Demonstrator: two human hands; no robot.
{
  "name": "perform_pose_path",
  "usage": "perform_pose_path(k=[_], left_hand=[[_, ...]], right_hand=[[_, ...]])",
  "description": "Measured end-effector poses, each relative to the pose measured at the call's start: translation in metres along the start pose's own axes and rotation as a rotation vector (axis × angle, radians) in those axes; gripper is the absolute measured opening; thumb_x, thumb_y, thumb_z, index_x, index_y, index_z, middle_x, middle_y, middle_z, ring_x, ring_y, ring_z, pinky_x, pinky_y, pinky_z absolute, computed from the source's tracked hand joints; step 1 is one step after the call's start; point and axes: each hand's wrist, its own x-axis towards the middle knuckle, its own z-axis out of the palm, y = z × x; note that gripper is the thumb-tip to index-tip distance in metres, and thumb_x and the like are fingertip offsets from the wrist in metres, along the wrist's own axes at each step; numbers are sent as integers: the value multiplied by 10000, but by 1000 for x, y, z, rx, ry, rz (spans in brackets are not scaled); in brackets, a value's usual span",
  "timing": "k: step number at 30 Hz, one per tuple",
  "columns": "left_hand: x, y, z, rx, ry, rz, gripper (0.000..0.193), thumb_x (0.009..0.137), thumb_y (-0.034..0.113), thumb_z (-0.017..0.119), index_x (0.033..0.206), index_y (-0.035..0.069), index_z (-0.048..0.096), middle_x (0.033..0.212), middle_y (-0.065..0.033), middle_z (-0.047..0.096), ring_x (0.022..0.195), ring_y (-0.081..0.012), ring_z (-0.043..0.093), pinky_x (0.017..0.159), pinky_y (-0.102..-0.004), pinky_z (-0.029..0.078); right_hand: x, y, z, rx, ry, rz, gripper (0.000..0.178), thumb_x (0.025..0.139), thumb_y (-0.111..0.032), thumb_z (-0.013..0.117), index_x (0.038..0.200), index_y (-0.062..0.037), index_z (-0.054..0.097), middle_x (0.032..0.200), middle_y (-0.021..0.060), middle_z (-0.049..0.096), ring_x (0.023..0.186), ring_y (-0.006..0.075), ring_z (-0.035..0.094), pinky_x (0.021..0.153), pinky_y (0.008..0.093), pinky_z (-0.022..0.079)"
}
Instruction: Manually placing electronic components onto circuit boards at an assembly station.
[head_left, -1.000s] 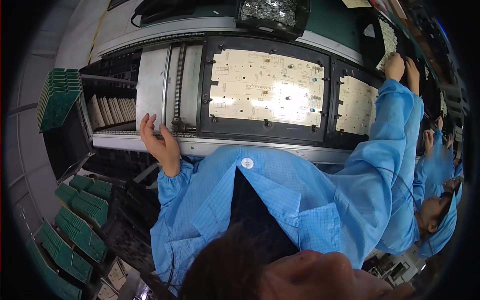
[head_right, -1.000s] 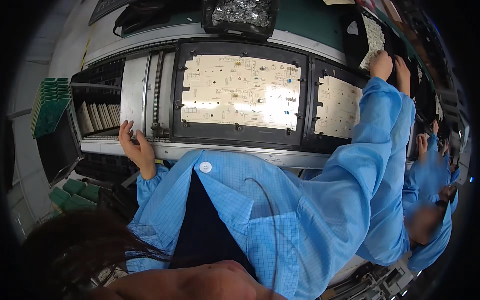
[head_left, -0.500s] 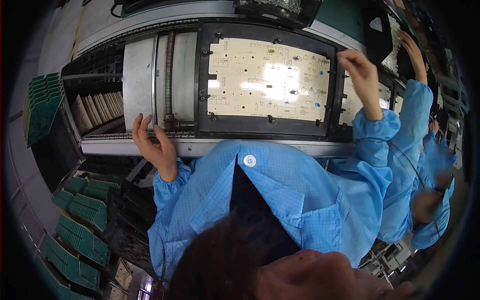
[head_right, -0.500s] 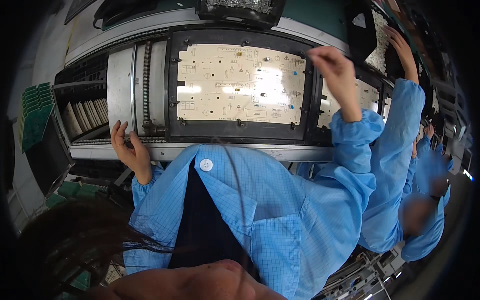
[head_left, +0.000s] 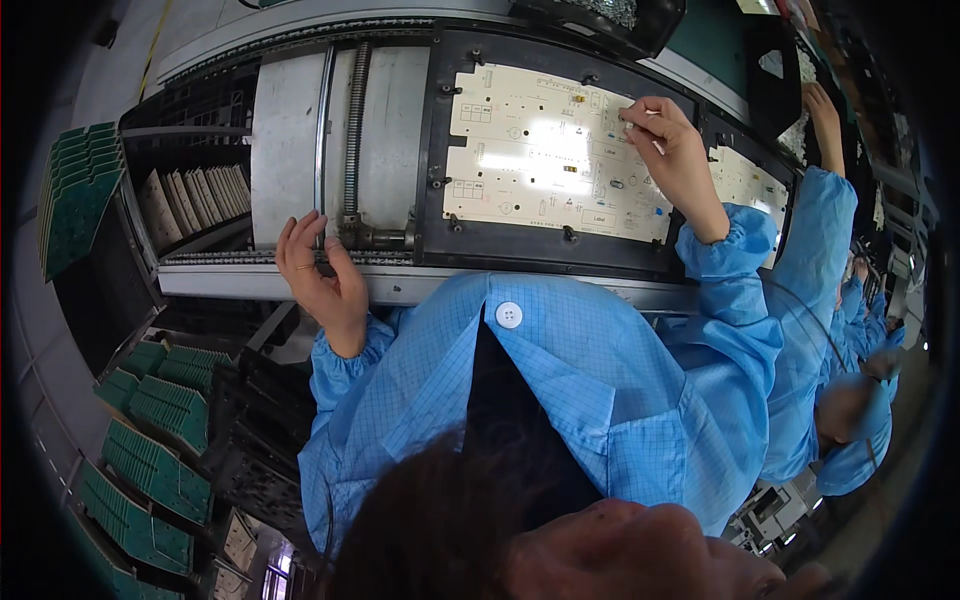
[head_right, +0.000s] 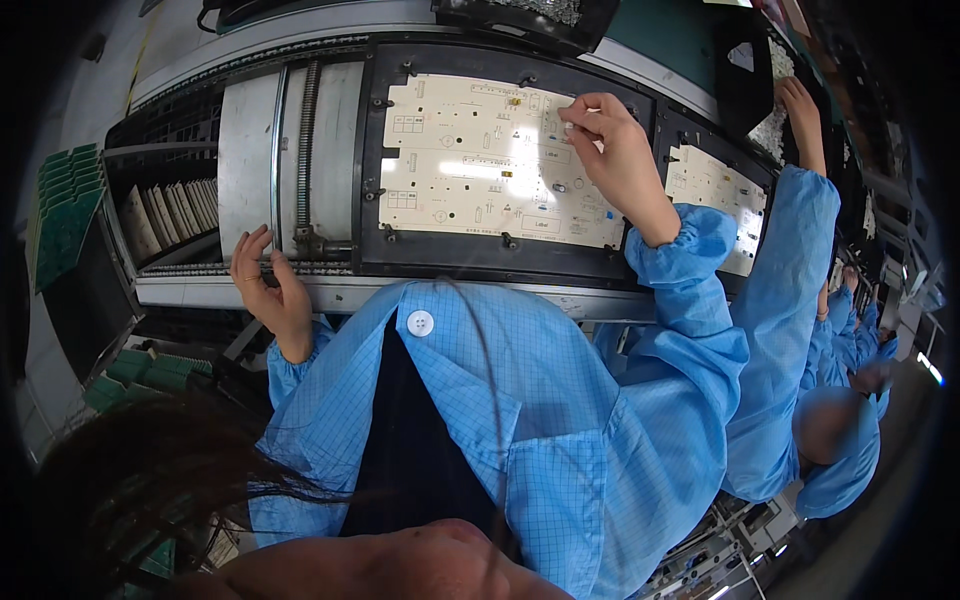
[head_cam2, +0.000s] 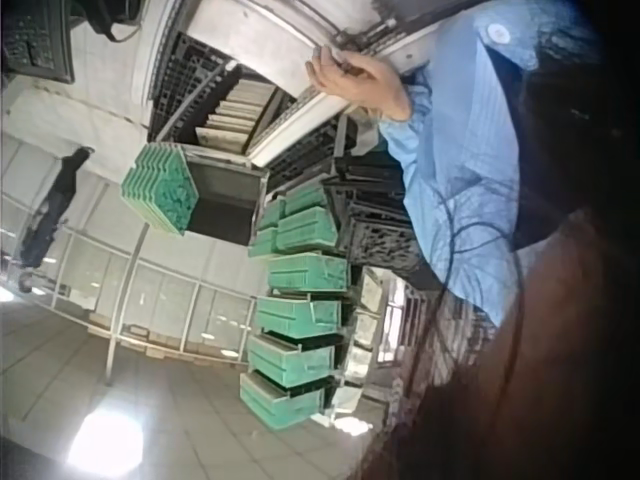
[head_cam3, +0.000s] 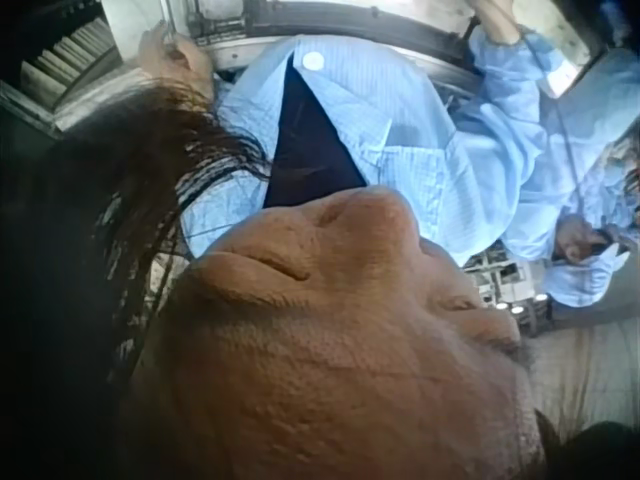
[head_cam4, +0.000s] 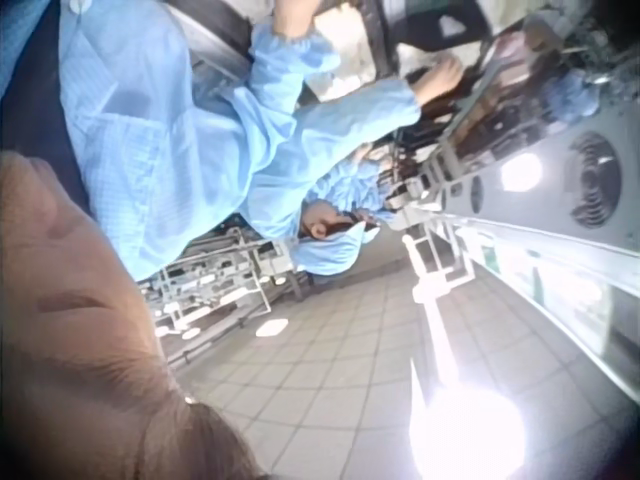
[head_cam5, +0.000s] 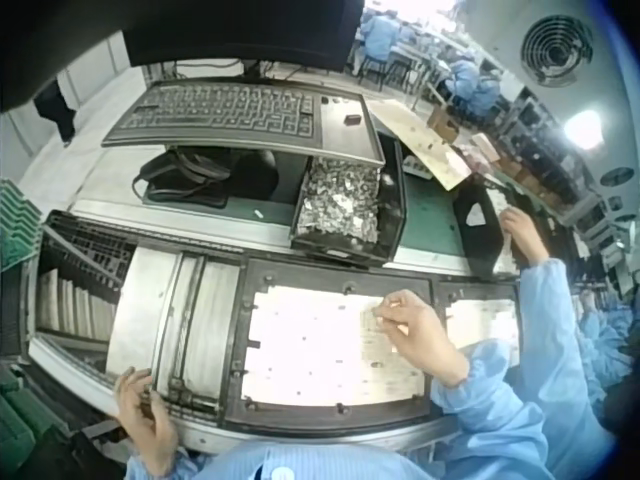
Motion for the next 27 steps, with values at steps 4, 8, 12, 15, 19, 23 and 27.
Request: perform_pose_path(k=[4,8,12,15,19,23,27], left_hand=[[0,-6,0,-52,-8,-3,289,835,-57,547,1102,15,629,1109,-129,659,1209,-383,485,1019,-455,381],[1,-6,-1,-43,-23,-21,277,842,-54,547,1096,14,631,1110,-124,660,1205,-388,488,1020,-454,379],[1,-6,-1,-36,-20,-14,268,846,-48,550,1094,13,632,1088,-120,668,1206,-389,487,1025,-456,373],[0,-6,0,-45,-25,-18,267,843,-46,551,1091,10,631,1075,-123,671,1196,-389,495,1033,-463,365],[3,-4,-1,-46,-35,0,260,842,-45,553,1084,7,631,1073,-126,671,1189,-389,499,1039,-471,359],[-1,-6,-1,-39,-39,-26,266,852,-37,542,1095,6,641,1087,-142,668,1207,-401,483,1042,-477,355],[-2,-10,-3,-51,-39,-40,269,858,-31,545,1105,0,646,1100,-131,670,1231,-395,464,1015,-462,379]], right_hand=[[0,-13,4,-218,-12,-127,228,886,49,618,1109,23,655,940,117,655,841,197,668,779,264,538],[1,-12,13,-181,68,-138,245,864,49,641,1097,10,575,957,148,680,847,241,694,763,295,550],[2,-12,15,-210,36,-128,268,858,48,647,1090,-5,524,975,151,689,851,254,704,758,314,555],[3,-12,15,-266,42,-148,262,860,46,644,1090,-9,531,969,164,683,861,276,702,752,322,557],[5,-17,13,-401,-15,-135,267,844,57,624,1087,-11,535,945,179,673,834,311,692,733,347,556],[8,-12,20,-431,9,-201,266,811,82,576,1057,-17,572,886,185,660,784,322,677,681,375,548],[1,-13,24,-455,76,-252,301,785,96,554,1056,-27,603,849,165,654,766,315,667,664,377,544]])
